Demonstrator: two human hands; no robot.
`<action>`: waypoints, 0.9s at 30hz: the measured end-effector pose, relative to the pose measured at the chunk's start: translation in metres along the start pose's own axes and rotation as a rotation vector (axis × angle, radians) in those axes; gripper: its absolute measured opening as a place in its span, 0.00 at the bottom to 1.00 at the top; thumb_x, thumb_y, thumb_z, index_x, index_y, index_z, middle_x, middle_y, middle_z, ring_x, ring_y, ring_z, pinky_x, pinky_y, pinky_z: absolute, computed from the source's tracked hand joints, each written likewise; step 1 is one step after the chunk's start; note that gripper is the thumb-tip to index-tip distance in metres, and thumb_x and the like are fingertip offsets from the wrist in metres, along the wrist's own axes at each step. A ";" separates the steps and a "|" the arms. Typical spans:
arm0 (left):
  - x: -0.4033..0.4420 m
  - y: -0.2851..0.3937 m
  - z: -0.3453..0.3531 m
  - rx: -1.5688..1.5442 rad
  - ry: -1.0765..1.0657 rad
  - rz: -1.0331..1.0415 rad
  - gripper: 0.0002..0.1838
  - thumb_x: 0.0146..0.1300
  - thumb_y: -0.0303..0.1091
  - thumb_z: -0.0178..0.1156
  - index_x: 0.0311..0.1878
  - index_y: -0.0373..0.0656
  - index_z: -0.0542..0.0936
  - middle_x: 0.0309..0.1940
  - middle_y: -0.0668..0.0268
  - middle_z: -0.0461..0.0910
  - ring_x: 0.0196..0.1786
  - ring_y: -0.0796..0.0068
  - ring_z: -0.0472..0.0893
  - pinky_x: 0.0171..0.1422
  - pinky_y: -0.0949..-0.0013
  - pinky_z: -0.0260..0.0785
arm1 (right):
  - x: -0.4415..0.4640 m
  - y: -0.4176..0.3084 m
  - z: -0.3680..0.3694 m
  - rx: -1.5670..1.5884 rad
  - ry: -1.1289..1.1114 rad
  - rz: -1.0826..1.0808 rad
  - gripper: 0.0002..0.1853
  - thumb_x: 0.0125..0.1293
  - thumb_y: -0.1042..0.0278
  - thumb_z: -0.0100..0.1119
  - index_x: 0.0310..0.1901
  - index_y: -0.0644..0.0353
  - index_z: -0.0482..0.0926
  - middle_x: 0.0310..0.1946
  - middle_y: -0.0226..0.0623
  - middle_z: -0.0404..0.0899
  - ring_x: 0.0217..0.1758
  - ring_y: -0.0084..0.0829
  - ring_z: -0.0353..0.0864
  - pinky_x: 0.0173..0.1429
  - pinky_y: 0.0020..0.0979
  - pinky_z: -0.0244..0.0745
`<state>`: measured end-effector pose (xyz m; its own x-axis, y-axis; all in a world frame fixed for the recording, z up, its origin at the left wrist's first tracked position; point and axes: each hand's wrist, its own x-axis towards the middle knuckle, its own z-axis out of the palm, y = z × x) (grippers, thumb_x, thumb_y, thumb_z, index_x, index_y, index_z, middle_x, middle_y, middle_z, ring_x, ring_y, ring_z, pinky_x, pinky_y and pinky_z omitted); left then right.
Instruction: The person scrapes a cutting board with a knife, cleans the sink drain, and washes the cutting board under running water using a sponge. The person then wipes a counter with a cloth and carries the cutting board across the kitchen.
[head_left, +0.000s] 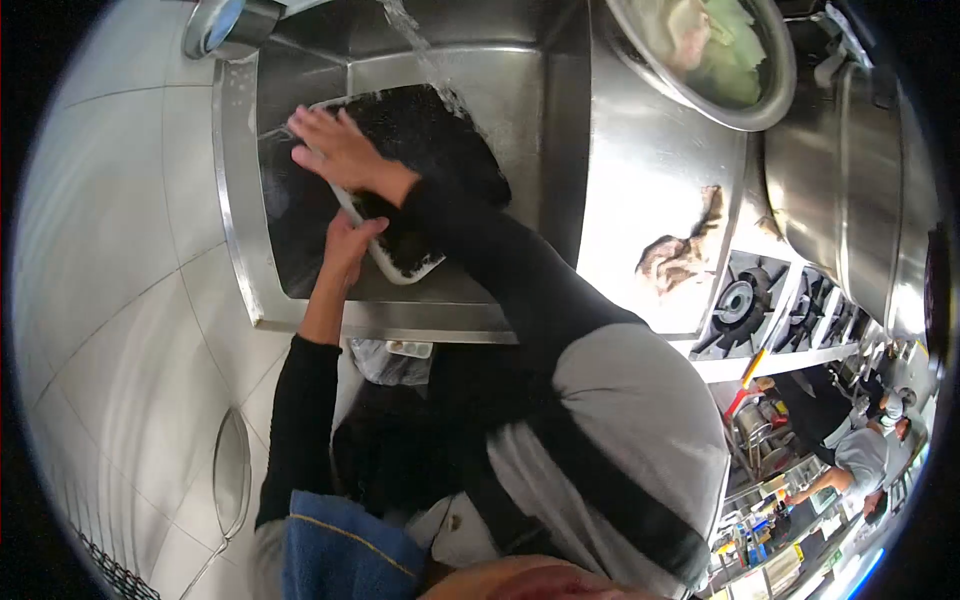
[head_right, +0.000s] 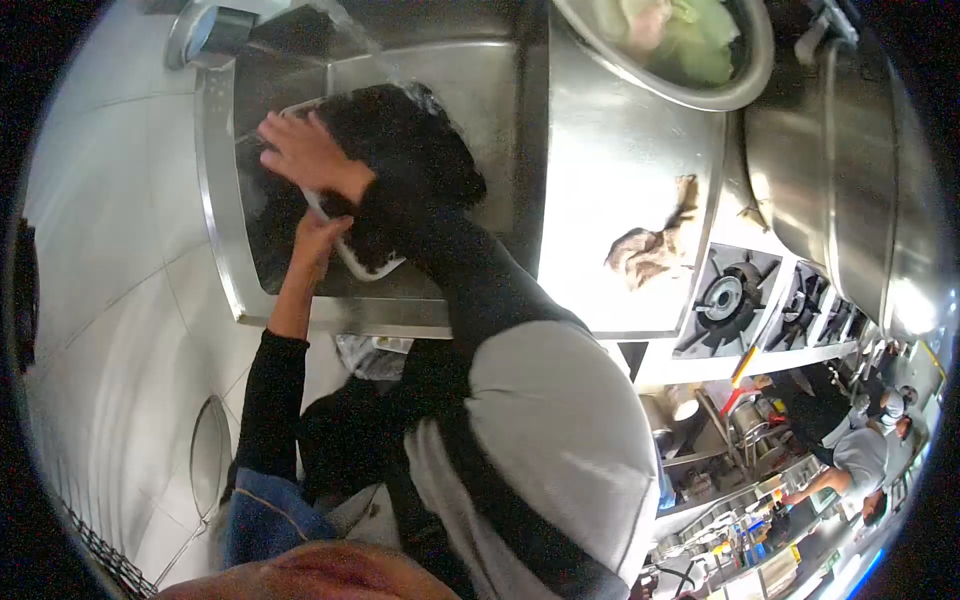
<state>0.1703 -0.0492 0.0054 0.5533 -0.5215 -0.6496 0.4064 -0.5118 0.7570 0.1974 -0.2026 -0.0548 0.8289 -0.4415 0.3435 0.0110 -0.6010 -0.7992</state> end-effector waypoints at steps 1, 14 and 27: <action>-0.005 0.002 -0.002 -0.085 0.025 -0.009 0.23 0.56 0.28 0.70 0.55 0.37 0.76 0.48 0.62 0.82 0.49 0.71 0.79 0.54 0.66 0.70 | 0.018 0.014 0.007 -0.058 0.004 -0.058 0.25 0.70 0.46 0.53 0.61 0.52 0.78 0.66 0.44 0.73 0.70 0.48 0.69 0.71 0.46 0.62; 0.001 0.058 0.060 1.048 0.108 0.358 0.25 0.56 0.46 0.67 0.51 0.40 0.77 0.41 0.47 0.84 0.45 0.42 0.84 0.49 0.47 0.75 | -0.059 -0.044 -0.172 0.765 -0.277 1.037 0.59 0.57 0.17 0.54 0.69 0.72 0.65 0.52 0.57 0.81 0.55 0.48 0.83 0.59 0.46 0.79; 0.108 -0.019 0.051 0.231 -0.262 0.251 0.30 0.67 0.52 0.62 0.63 0.40 0.77 0.41 0.67 0.84 0.39 0.71 0.82 0.48 0.71 0.72 | -0.111 -0.058 -0.216 -0.419 -0.060 0.763 0.27 0.57 0.54 0.67 0.54 0.64 0.76 0.40 0.56 0.85 0.48 0.53 0.85 0.54 0.47 0.80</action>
<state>0.1857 -0.1305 -0.0822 0.3987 -0.7900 -0.4658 0.0927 -0.4705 0.8775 -0.0160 -0.2627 0.0603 0.5545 -0.7944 -0.2479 -0.7560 -0.3562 -0.5492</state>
